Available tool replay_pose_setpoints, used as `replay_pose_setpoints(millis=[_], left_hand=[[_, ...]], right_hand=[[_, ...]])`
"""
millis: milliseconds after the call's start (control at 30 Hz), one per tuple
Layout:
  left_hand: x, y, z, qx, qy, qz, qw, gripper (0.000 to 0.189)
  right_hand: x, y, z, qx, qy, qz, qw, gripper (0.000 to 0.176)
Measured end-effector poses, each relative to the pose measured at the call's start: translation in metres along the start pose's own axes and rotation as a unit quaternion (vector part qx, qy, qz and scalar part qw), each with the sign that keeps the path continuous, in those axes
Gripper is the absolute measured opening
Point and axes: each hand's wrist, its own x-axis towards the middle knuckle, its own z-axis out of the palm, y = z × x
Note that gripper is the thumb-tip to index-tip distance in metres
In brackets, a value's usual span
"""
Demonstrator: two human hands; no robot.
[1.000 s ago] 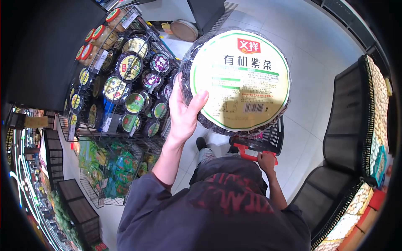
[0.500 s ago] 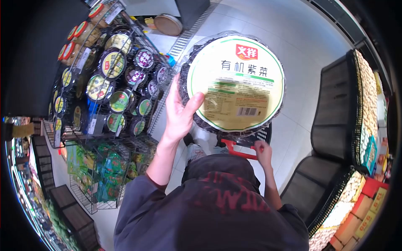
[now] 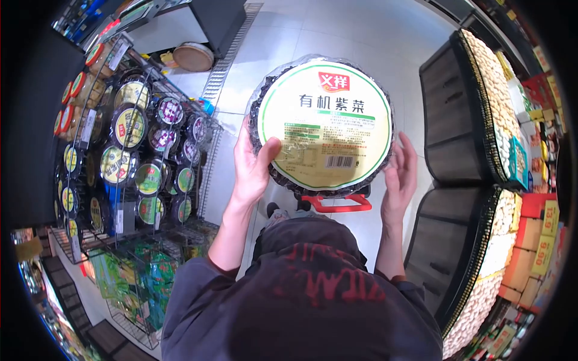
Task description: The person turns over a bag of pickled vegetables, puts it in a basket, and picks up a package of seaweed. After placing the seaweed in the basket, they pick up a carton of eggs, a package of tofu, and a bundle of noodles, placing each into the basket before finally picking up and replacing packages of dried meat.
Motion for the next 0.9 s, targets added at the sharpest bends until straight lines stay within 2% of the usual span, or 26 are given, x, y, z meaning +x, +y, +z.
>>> replay_pose_setpoints(millis=[67,133,200,300,367,400,433,467,500,533,567,633,667,733,800,900], left_hand=[[-0.002,0.011,0.004,-0.012,-0.02,-0.008,1.0,0.053],[-0.002,0.014,0.004,-0.025,-0.039,-0.018,0.999,0.052],[-0.001,0.013,-0.002,0.069,-0.09,0.011,0.994,0.05],[-0.002,0.018,-0.008,0.093,-0.117,0.047,0.988,0.049],[-0.014,0.046,0.0,0.074,-0.1,0.001,0.992,0.054],[-0.033,0.058,0.011,-0.049,-0.054,-0.029,0.997,0.066],[-0.04,0.065,0.002,0.037,-0.146,0.089,0.985,0.079],[-0.037,0.104,0.009,0.148,-0.197,0.266,0.932,0.079],[-0.028,0.136,0.0,0.136,-0.357,0.135,0.914,0.072],[-0.04,0.125,0.025,0.072,-0.204,0.315,0.924,0.05],[-0.047,0.142,0.031,0.142,-0.202,0.289,0.925,0.033],[-0.052,0.15,0.034,0.115,-0.188,0.31,0.925,0.03],[-0.052,0.152,0.035,0.107,-0.177,0.34,0.917,0.027],[-0.05,0.157,0.029,0.097,-0.185,0.349,0.914,0.026],[-0.048,0.16,0.022,0.09,-0.236,0.347,0.903,0.025],[-0.044,0.148,0.013,0.131,-0.225,0.391,0.883,0.023]], right_hand=[[-0.008,-0.004,0.01,0.126,-0.021,0.067,0.99,0.066],[-0.016,-0.014,0.014,0.126,-0.04,0.092,0.987,0.064],[-0.029,-0.017,0.017,0.13,-0.044,0.162,0.977,0.061],[-0.039,-0.023,0.024,0.133,-0.011,0.16,0.978,0.059],[-0.047,-0.028,0.027,0.137,-0.002,0.158,0.978,0.06],[-0.055,-0.032,0.029,0.198,0.016,0.144,0.969,0.061],[-0.062,-0.035,0.029,0.257,0.032,0.131,0.957,0.061],[-0.075,-0.031,0.014,0.32,-0.044,0.103,0.941,0.061],[-0.081,-0.031,0.008,0.309,-0.045,0.111,0.944,0.061],[-0.086,-0.032,-0.001,0.313,-0.046,0.136,0.939,0.061],[-0.093,-0.036,-0.012,0.316,-0.043,0.163,0.934,0.061],[-0.087,-0.063,-0.008,0.326,-0.032,0.201,0.923,0.061],[-0.1,-0.054,-0.029,0.336,-0.028,0.215,0.917,0.061],[-0.097,-0.056,-0.032,0.367,-0.027,0.236,0.899,0.061],[-0.099,-0.055,-0.032,0.402,-0.024,0.264,0.876,0.062],[-0.111,-0.046,-0.028,0.462,-0.018,0.307,0.832,0.062]])
